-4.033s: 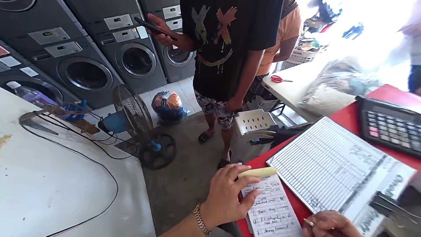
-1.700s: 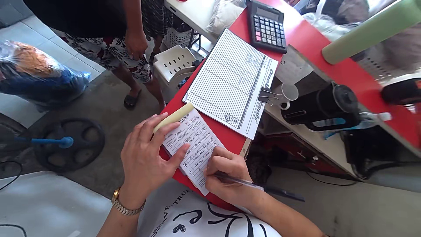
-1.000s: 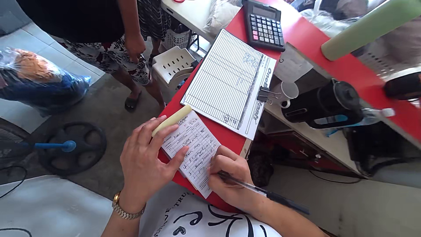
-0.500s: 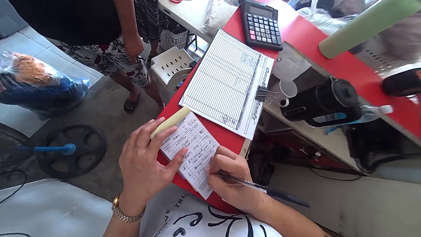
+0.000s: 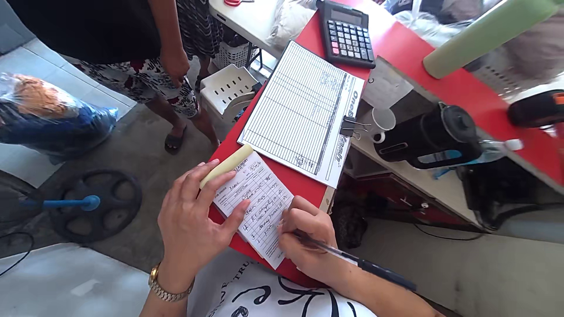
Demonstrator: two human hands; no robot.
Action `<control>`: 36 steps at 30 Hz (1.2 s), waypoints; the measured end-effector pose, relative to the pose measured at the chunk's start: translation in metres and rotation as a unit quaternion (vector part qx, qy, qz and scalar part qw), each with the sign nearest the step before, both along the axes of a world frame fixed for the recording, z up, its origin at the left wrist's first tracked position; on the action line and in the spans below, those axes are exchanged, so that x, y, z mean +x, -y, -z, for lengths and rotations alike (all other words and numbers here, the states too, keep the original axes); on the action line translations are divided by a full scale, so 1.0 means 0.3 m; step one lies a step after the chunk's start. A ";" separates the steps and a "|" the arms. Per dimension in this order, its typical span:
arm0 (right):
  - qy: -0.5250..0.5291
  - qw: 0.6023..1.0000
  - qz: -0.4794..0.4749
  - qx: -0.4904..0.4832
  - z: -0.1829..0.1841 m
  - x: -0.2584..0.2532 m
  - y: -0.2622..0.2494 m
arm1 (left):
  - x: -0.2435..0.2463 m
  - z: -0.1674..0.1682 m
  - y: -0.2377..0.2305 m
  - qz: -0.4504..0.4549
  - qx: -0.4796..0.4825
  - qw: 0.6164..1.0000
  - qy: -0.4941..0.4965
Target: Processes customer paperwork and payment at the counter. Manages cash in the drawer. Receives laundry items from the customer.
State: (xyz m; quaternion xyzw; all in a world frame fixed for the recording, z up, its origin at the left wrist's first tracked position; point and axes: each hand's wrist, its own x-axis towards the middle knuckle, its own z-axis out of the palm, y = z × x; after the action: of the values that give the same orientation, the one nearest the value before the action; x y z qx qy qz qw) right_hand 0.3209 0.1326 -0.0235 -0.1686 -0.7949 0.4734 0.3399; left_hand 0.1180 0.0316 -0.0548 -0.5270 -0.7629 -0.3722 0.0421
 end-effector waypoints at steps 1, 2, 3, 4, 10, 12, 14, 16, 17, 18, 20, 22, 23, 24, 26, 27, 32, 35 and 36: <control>0.004 1.000 0.003 0.011 0.001 -0.002 0.002 | 0.000 0.001 0.000 -0.001 0.000 1.000 -0.001; 0.005 1.000 0.004 0.022 0.001 -0.003 0.004 | 0.000 0.002 0.000 -0.001 -0.001 1.000 -0.003; 0.006 1.000 0.003 0.029 0.002 -0.004 0.004 | 0.000 0.002 0.001 -0.001 -0.001 1.000 -0.003; 0.006 1.000 0.001 0.031 0.002 -0.004 0.004 | 0.000 0.003 0.001 0.000 0.000 1.000 -0.002; -0.035 0.995 -0.026 -0.092 -0.029 0.018 -0.030 | -0.001 0.000 0.002 -0.001 -0.003 1.000 -0.003; -0.028 0.996 -0.037 -0.069 -0.025 0.025 -0.047 | 0.001 0.001 0.003 0.001 -0.002 1.000 -0.002; -0.018 0.998 -0.036 -0.051 -0.004 0.024 -0.049 | -0.001 -0.001 0.003 0.001 -0.002 1.000 -0.001; -0.012 0.999 -0.022 -0.031 0.004 0.018 -0.046 | -0.001 -0.002 0.002 0.001 -0.003 1.000 0.000; -0.008 1.000 -0.015 -0.017 0.006 0.016 -0.041 | 0.000 -0.001 0.003 0.001 -0.004 1.000 0.001; -0.004 1.000 -0.011 -0.001 0.006 0.014 -0.038 | 0.000 -0.001 0.004 0.001 -0.005 1.000 0.002; -0.001 1.000 -0.011 0.015 0.003 0.013 -0.039 | -0.001 0.000 0.003 0.002 -0.005 1.000 0.002; -0.003 1.000 -0.008 0.006 0.001 0.014 -0.042 | -0.003 0.000 0.001 0.002 -0.003 1.000 0.001; -0.001 1.000 -0.003 0.005 0.001 0.015 -0.042 | -0.003 0.000 0.001 0.002 -0.002 1.000 0.000; -0.001 1.000 0.001 0.006 0.003 0.016 -0.040 | -0.002 -0.001 0.003 0.003 -0.003 1.000 0.000; -0.004 1.000 0.001 0.006 0.006 0.016 -0.040 | -0.003 -0.001 0.003 0.003 -0.003 1.000 0.000; -0.005 1.000 0.001 0.005 0.006 0.015 -0.040 | -0.004 0.000 0.003 0.004 -0.003 1.000 0.000; -0.008 1.000 0.004 0.001 0.007 0.016 -0.039 | -0.004 0.001 0.002 0.001 -0.002 1.000 -0.002; -0.011 1.000 0.004 -0.006 0.005 0.018 -0.038 | -0.003 0.000 0.003 0.003 -0.003 1.000 -0.003; -0.011 1.000 0.004 -0.008 0.005 0.018 -0.040 | -0.003 0.001 0.002 0.003 -0.002 1.000 -0.002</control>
State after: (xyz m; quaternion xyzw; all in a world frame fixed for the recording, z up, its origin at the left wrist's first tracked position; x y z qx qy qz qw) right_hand 0.3264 0.1445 -0.0252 -0.1688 -0.7866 0.4805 0.3490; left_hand 0.1172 0.0309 -0.0550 -0.5304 -0.7617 -0.3699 0.0418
